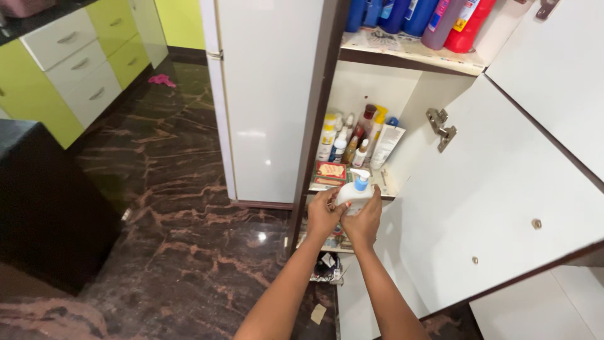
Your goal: The person repeatedly picks up various tubes and bottles from a dining table and places them into an open cabinet shelf. The items include multiple squeeze tubes and a pump bottle, handled one at a time.
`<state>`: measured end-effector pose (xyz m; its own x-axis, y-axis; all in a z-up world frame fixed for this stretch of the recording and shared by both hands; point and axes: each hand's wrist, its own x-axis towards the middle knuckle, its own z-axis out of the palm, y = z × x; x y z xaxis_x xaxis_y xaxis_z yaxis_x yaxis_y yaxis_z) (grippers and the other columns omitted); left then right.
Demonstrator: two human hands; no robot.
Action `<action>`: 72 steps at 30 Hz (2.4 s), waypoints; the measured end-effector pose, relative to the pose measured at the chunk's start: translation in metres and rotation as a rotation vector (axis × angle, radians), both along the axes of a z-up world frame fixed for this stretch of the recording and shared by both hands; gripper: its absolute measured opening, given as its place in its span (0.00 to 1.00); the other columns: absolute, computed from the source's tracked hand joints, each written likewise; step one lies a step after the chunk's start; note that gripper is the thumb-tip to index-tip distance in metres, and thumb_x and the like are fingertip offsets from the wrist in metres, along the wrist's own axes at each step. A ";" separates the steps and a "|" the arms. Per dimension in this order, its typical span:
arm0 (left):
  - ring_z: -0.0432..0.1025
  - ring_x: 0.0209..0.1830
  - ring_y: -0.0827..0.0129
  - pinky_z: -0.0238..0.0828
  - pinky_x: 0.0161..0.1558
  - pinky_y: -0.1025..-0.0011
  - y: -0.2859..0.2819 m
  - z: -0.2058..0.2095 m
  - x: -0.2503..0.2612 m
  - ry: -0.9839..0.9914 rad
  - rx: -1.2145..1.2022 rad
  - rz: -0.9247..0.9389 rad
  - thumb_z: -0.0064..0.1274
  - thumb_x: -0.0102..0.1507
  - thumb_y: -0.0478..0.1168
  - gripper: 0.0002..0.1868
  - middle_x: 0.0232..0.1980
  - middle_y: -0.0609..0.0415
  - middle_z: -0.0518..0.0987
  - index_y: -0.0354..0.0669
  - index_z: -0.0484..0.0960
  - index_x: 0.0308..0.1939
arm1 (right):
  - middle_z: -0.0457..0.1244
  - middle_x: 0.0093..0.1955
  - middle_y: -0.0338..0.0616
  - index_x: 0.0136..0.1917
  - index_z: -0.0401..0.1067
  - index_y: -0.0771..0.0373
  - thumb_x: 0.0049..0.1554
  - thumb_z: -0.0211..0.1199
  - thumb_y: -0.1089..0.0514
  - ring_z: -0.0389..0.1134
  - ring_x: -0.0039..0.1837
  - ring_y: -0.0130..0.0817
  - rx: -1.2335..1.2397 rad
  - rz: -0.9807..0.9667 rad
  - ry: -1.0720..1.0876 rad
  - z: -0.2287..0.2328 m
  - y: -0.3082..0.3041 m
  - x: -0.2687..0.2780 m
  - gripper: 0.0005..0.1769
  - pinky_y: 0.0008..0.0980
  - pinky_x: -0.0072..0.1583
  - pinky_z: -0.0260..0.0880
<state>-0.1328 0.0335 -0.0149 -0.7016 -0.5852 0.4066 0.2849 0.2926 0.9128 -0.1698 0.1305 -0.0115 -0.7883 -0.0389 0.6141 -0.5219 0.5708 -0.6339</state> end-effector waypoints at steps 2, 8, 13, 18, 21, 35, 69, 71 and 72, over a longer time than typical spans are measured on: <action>0.79 0.46 0.58 0.78 0.48 0.66 -0.002 0.002 -0.013 -0.049 -0.089 -0.022 0.67 0.56 0.37 0.26 0.50 0.43 0.81 0.40 0.81 0.58 | 0.61 0.67 0.64 0.75 0.54 0.67 0.45 0.74 0.56 0.63 0.68 0.61 -0.061 0.036 -0.025 -0.003 0.000 -0.021 0.50 0.49 0.67 0.66; 0.66 0.68 0.42 0.61 0.68 0.54 -0.023 -0.004 -0.057 -0.089 -0.530 0.079 0.57 0.64 0.42 0.28 0.65 0.35 0.75 0.31 0.74 0.65 | 0.61 0.64 0.64 0.72 0.54 0.70 0.35 0.84 0.48 0.64 0.64 0.60 -0.097 0.000 -0.006 -0.005 0.001 -0.083 0.61 0.48 0.63 0.66; 0.56 0.77 0.47 0.46 0.75 0.50 -0.043 -0.031 -0.091 -0.282 -0.883 0.184 0.50 0.66 0.48 0.33 0.73 0.37 0.66 0.30 0.66 0.69 | 0.60 0.67 0.61 0.74 0.54 0.68 0.35 0.84 0.50 0.64 0.66 0.58 -0.110 -0.025 -0.077 -0.014 0.000 -0.125 0.62 0.48 0.66 0.64; 0.54 0.78 0.50 0.44 0.77 0.52 -0.052 -0.055 -0.094 -0.321 -0.949 0.207 0.44 0.68 0.46 0.31 0.77 0.40 0.63 0.32 0.64 0.72 | 0.55 0.70 0.61 0.75 0.53 0.66 0.36 0.84 0.52 0.57 0.72 0.60 -0.037 -0.063 -0.077 -0.029 -0.004 -0.157 0.61 0.49 0.69 0.61; 0.54 0.79 0.51 0.43 0.78 0.52 -0.051 -0.057 -0.094 -0.345 -0.952 0.213 0.44 0.68 0.46 0.31 0.77 0.41 0.63 0.34 0.64 0.72 | 0.53 0.71 0.63 0.79 0.46 0.68 0.39 0.82 0.50 0.57 0.72 0.60 -0.093 -0.024 -0.130 -0.040 -0.006 -0.167 0.66 0.50 0.70 0.61; 0.49 0.80 0.53 0.39 0.78 0.54 -0.048 -0.045 -0.090 -0.429 -0.960 0.175 0.44 0.68 0.50 0.34 0.78 0.41 0.59 0.34 0.60 0.74 | 0.55 0.69 0.66 0.76 0.52 0.74 0.41 0.83 0.44 0.56 0.71 0.62 -0.052 -0.123 -0.151 -0.061 -0.007 -0.174 0.63 0.50 0.71 0.59; 0.44 0.83 0.54 0.36 0.78 0.50 -0.041 0.040 0.041 -0.366 -1.077 0.214 0.48 0.66 0.60 0.43 0.80 0.44 0.55 0.37 0.55 0.77 | 0.46 0.82 0.62 0.79 0.54 0.67 0.61 0.56 0.40 0.43 0.83 0.56 0.517 0.112 0.079 0.010 -0.001 -0.015 0.42 0.63 0.77 0.40; 0.44 0.83 0.55 0.36 0.78 0.50 -0.048 0.048 0.063 -0.365 -1.090 0.247 0.48 0.65 0.60 0.44 0.81 0.44 0.55 0.38 0.55 0.77 | 0.47 0.82 0.61 0.79 0.54 0.65 0.62 0.56 0.40 0.43 0.83 0.56 0.518 0.137 0.080 0.016 -0.007 0.004 0.42 0.63 0.77 0.39; 0.44 0.83 0.56 0.36 0.77 0.50 -0.051 0.052 0.075 -0.364 -1.097 0.265 0.48 0.65 0.60 0.45 0.81 0.44 0.55 0.38 0.54 0.78 | 0.47 0.81 0.60 0.80 0.54 0.65 0.62 0.55 0.40 0.43 0.83 0.56 0.519 0.150 0.081 0.018 -0.010 0.013 0.41 0.63 0.78 0.39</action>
